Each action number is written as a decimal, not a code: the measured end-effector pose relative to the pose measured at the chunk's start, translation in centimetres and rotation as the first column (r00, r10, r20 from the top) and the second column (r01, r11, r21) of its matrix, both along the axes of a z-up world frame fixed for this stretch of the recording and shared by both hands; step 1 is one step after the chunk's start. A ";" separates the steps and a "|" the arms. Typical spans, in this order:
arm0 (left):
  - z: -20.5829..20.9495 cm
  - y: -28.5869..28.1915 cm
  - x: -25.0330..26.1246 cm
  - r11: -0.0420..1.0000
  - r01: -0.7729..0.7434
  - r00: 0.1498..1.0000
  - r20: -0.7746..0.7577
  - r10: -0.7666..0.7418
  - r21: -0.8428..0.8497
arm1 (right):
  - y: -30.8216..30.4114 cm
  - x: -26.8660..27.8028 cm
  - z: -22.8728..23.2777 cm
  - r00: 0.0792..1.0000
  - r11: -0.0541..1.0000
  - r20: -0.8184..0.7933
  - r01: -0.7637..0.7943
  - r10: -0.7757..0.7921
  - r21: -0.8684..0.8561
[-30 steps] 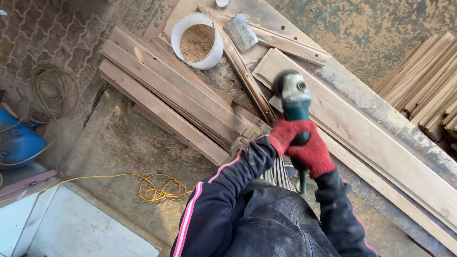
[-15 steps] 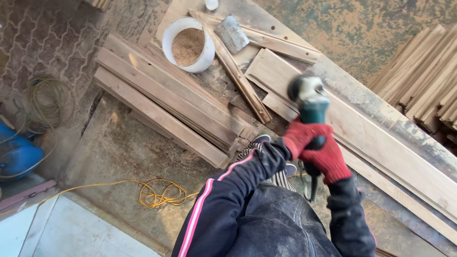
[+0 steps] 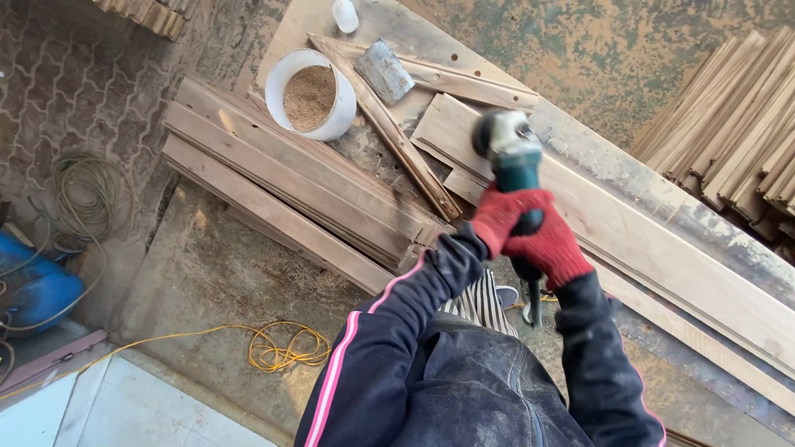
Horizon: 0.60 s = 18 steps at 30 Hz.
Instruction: Sanding a wooden plank using an angle grinder and then manually with a sanding block.
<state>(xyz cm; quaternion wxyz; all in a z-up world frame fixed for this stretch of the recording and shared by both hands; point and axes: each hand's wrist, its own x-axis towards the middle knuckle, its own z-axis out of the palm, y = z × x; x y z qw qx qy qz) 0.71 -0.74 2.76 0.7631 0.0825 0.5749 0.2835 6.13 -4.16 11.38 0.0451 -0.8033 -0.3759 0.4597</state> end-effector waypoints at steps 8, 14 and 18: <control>-2.7 4.4 -4.1 0.984 -0.121 0.985 -0.104 0.135 0.130 | 5.3 -1.7 -2.4 0.981 0.982 0.046 -0.188 0.189 -0.019; 0.3 -0.8 2.9 0.997 0.045 0.998 0.039 -0.047 0.057 | 0.1 2.3 2.0 0.999 0.995 0.043 0.010 -0.006 -0.095; 3.3 -5.1 6.5 0.985 0.174 0.984 0.047 -0.174 0.010 | -8.1 8.7 -2.8 0.991 0.989 0.106 0.096 -0.085 -0.112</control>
